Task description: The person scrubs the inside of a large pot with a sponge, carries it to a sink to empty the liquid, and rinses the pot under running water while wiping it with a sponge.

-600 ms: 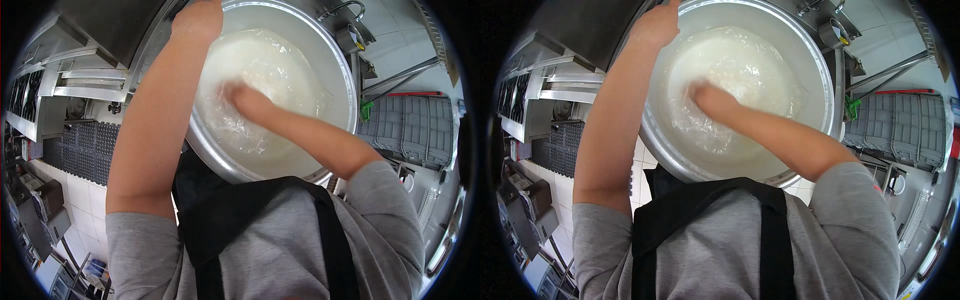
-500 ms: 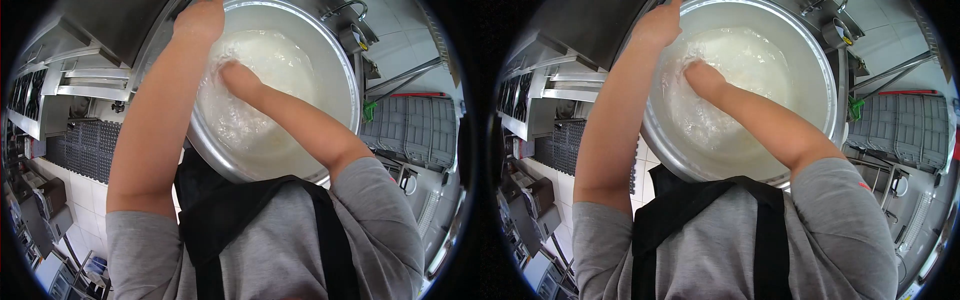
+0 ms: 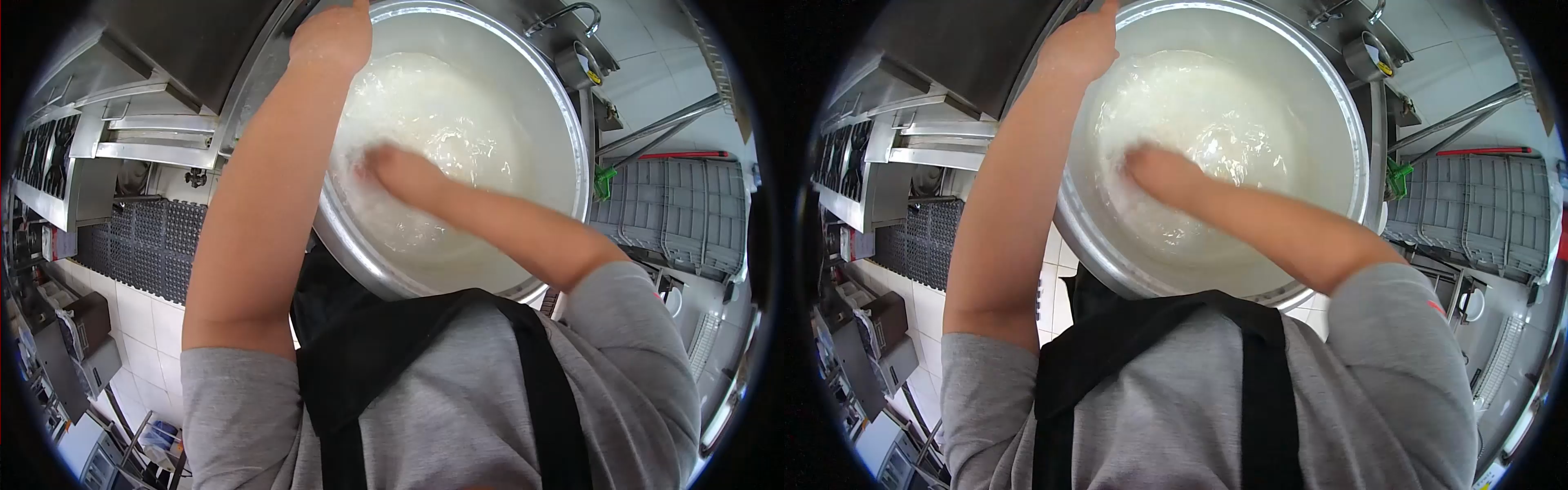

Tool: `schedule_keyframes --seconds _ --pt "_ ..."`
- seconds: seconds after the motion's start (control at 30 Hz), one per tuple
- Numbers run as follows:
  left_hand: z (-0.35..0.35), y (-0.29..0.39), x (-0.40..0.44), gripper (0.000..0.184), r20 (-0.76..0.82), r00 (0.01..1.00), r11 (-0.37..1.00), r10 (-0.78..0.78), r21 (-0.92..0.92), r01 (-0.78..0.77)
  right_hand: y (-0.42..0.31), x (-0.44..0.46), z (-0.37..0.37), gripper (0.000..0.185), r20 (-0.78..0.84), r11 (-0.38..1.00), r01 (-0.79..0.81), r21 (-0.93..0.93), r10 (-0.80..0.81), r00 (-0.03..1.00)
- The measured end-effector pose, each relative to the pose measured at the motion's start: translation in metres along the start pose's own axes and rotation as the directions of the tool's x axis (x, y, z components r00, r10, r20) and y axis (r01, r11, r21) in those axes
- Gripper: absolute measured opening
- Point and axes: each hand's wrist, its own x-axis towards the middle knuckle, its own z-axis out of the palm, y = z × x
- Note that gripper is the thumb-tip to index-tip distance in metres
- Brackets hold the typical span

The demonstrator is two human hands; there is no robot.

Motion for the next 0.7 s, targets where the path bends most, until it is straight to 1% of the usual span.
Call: schedule_keyframes --seconds 0.03,0.07,0.1,0.13,0.17,0.2,0.23,0.27,0.3,0.37,0.4,0.43,0.47,0.5,0.57,0.6,0.63,0.67,0.7 --pt "0.000 0.000 0.000 0.031 -0.011 1.000 0.999 -0.020 -0.037 0.020 0.005 -0.034 0.019 0.018 -0.131 0.972 0.212 -0.099 -0.224 0.966" --pt "0.001 0.000 0.000 0.032 -0.018 0.999 0.996 -0.044 -0.075 0.043 0.013 -0.055 0.038 0.019 -0.228 0.891 0.398 -0.219 -0.444 0.867" --pt "0.001 0.001 0.000 0.032 -0.011 0.999 0.996 -0.043 -0.079 0.042 0.013 -0.052 0.037 0.019 -0.224 0.893 0.395 -0.214 -0.439 0.870" --pt "-0.001 0.002 0.000 0.032 0.024 0.999 0.998 -0.027 -0.059 0.028 0.012 -0.044 0.033 0.018 -0.238 0.955 0.269 -0.124 -0.292 0.927" --pt "-0.004 0.004 0.001 0.032 0.050 0.999 0.999 -0.012 -0.037 0.014 0.013 -0.028 0.024 0.017 -0.241 0.990 0.139 -0.039 -0.144 0.960" --pt "-0.006 0.005 0.001 0.032 0.045 0.999 0.999 -0.012 -0.032 0.013 0.023 0.003 0.003 0.020 0.017 0.961 0.068 -0.267 -0.066 0.998" --pt "-0.006 0.005 0.000 0.032 0.043 0.999 0.999 -0.023 -0.034 0.025 0.025 0.027 -0.012 0.016 -0.037 0.958 -0.037 -0.283 0.028 0.999" --pt "-0.006 0.006 -0.002 0.032 0.041 0.999 0.999 -0.036 -0.037 0.037 0.044 0.050 -0.010 0.014 -0.115 0.951 -0.045 -0.307 0.009 0.993" --pt "-0.007 0.005 -0.002 0.032 0.041 0.999 0.999 -0.035 -0.034 0.036 0.043 0.049 -0.012 0.014 -0.117 0.951 -0.044 -0.304 0.009 0.993" --pt "-0.008 0.007 -0.003 0.032 0.045 0.998 0.999 -0.034 -0.020 0.035 0.040 0.036 -0.011 0.015 -0.218 0.996 -0.035 -0.085 0.016 0.976" --pt "-0.010 0.007 -0.003 0.032 0.042 0.999 0.999 -0.030 -0.024 0.031 0.030 0.008 -0.010 0.017 -0.144 0.999 -0.012 -0.043 0.006 0.990" --pt "-0.011 0.007 -0.004 0.032 0.053 0.997 0.998 -0.047 -0.033 0.049 0.032 -0.016 0.011 0.020 -0.224 0.984 0.121 -0.129 -0.147 0.963" --pt "-0.011 0.008 -0.004 0.031 0.064 0.996 0.997 -0.066 -0.041 0.069 0.025 -0.037 0.020 0.021 -0.207 0.994 0.090 -0.065 -0.101 0.973" --pt "-0.010 0.007 -0.003 0.031 0.066 0.996 0.997 -0.066 -0.044 0.069 0.024 -0.036 0.017 0.021 -0.204 0.994 0.088 -0.065 -0.100 0.974" --pt "-0.008 0.005 -0.001 0.029 0.052 0.999 0.998 -0.014 -0.058 0.017 0.023 -0.030 0.007 0.020 -0.131 0.989 0.075 -0.129 -0.092 0.987" --pt "-0.007 0.004 0.001 0.029 0.049 0.999 0.998 -0.015 -0.054 0.018 0.038 -0.007 0.005 0.020 -0.208 0.984 0.105 -0.140 -0.133 0.969" --pt "-0.004 0.003 0.002 0.028 0.038 0.999 0.999 -0.011 -0.037 0.012 0.052 0.028 0.002 0.017 -0.156 0.978 -0.059 -0.198 0.028 0.987" --pt "-0.001 0.002 0.001 0.028 0.030 1.000 1.000 -0.006 -0.021 0.006 0.040 0.041 -0.032 0.017 0.009 0.954 -0.197 -0.225 0.204 0.979" --pt "-0.001 0.001 0.001 0.028 0.027 1.000 1.000 -0.007 -0.019 0.008 0.047 0.047 -0.030 0.017 0.006 0.955 -0.194 -0.225 0.200 0.980"
